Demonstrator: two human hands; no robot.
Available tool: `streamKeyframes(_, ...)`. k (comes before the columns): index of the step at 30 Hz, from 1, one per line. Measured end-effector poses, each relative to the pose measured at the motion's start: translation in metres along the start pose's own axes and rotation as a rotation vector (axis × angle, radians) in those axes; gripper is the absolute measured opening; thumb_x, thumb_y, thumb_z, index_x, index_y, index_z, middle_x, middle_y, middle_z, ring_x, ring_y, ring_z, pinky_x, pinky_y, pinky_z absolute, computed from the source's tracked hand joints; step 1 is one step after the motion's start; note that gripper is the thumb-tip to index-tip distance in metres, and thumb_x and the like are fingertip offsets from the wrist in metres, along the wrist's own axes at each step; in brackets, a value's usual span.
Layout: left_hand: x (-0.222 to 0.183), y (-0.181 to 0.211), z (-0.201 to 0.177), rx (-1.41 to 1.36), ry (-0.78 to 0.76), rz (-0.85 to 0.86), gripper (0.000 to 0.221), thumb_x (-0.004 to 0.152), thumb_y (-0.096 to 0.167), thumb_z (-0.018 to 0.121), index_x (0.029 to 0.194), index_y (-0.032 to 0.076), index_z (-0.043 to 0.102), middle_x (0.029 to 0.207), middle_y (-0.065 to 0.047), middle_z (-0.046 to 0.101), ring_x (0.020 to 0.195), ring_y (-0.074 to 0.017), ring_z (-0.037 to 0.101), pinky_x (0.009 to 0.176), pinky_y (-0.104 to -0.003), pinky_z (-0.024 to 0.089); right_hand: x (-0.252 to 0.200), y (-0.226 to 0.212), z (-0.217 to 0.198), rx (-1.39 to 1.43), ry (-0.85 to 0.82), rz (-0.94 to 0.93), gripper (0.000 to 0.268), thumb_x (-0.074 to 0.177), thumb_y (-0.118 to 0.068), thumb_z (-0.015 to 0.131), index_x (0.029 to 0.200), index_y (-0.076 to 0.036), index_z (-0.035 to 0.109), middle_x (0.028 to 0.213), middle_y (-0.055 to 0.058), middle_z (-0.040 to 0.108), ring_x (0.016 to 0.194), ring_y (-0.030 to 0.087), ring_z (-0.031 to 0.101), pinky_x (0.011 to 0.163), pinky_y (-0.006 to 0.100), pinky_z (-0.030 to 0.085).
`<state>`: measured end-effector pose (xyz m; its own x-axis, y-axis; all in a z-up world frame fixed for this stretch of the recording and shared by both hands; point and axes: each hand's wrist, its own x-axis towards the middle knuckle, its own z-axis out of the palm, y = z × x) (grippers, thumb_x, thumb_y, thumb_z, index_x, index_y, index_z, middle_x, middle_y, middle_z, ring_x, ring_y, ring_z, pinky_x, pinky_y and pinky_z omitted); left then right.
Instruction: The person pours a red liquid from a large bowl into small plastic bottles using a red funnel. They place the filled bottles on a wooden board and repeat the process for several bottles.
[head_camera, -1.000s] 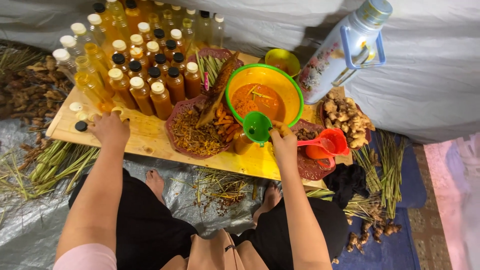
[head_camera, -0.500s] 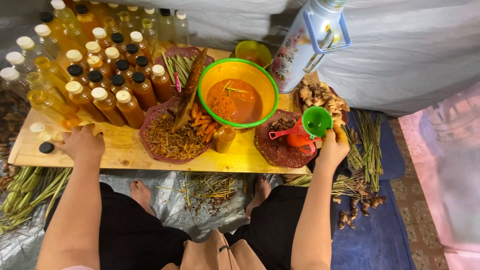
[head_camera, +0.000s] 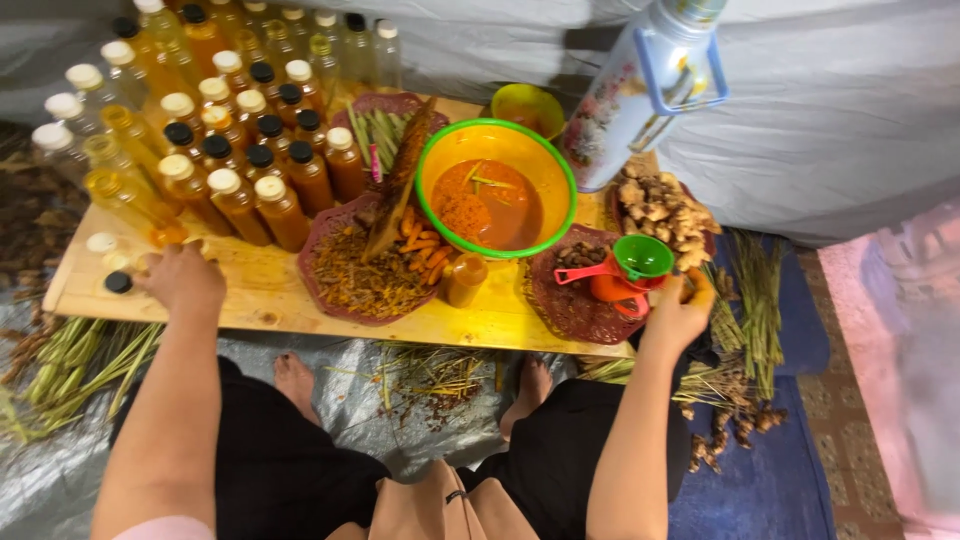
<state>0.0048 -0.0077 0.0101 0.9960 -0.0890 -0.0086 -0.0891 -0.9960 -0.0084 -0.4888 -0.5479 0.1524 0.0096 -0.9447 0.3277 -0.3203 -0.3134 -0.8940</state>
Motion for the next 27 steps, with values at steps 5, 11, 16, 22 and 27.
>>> streamKeyframes(5,0.003,-0.003,0.022,-0.014,0.103,-0.011,0.039,0.104,0.026,0.074,0.142,0.02,0.079,0.151,-0.013,0.07,0.138,-0.0404,0.058,0.114,-0.073,0.025,0.007,0.035,0.004,0.0,0.067,-0.256,0.021,0.106,-0.004,0.072,0.127,-0.003,0.072,0.114,0.016,0.073,0.098,0.029,0.07,0.088,0.039,0.058)
streamKeyframes(11,-0.001,0.0,0.018,-0.036,0.129,-0.061,0.027,0.109,0.027,0.073,0.134,0.018,0.078,0.142,-0.011,0.061,0.133,-0.0335,0.049,0.105,-0.06,0.03,-0.004,0.035,0.007,0.023,0.084,-0.287,0.017,0.109,-0.005,0.077,0.126,-0.005,0.073,0.111,0.015,0.073,0.101,0.03,0.072,0.094,0.041,0.059)
streamKeyframes(16,-0.002,-0.006,0.026,-0.056,0.218,-0.019,0.008,0.106,0.018,0.075,0.111,0.014,0.08,0.132,-0.011,0.061,0.128,-0.0358,0.049,0.103,-0.059,0.031,-0.007,0.035,0.012,0.033,0.08,-0.292,0.018,0.109,-0.003,0.076,0.126,-0.004,0.073,0.11,0.015,0.071,0.1,0.029,0.07,0.093,0.041,0.059)
streamKeyframes(22,-0.029,0.013,-0.025,-0.395,0.524,0.027,0.022,0.099,0.002,0.087,0.102,0.009,0.067,0.133,-0.014,0.049,0.132,-0.0432,0.04,0.105,-0.065,0.03,-0.027,-0.023,0.009,0.08,0.188,-0.412,0.022,0.102,0.012,0.069,0.122,0.002,0.071,0.103,0.016,0.059,0.094,0.032,0.06,0.089,0.046,0.056)
streamKeyframes(27,-0.113,0.073,-0.128,-1.056,0.84,0.399,0.024,0.097,-0.01,0.069,0.117,0.001,0.066,0.116,-0.023,0.061,0.113,-0.0453,0.06,0.099,-0.053,0.047,-0.052,-0.051,0.023,0.236,0.1,-0.649,0.029,0.096,0.02,0.062,0.119,0.005,0.071,0.106,0.02,0.054,0.096,0.035,0.058,0.096,0.044,0.049)
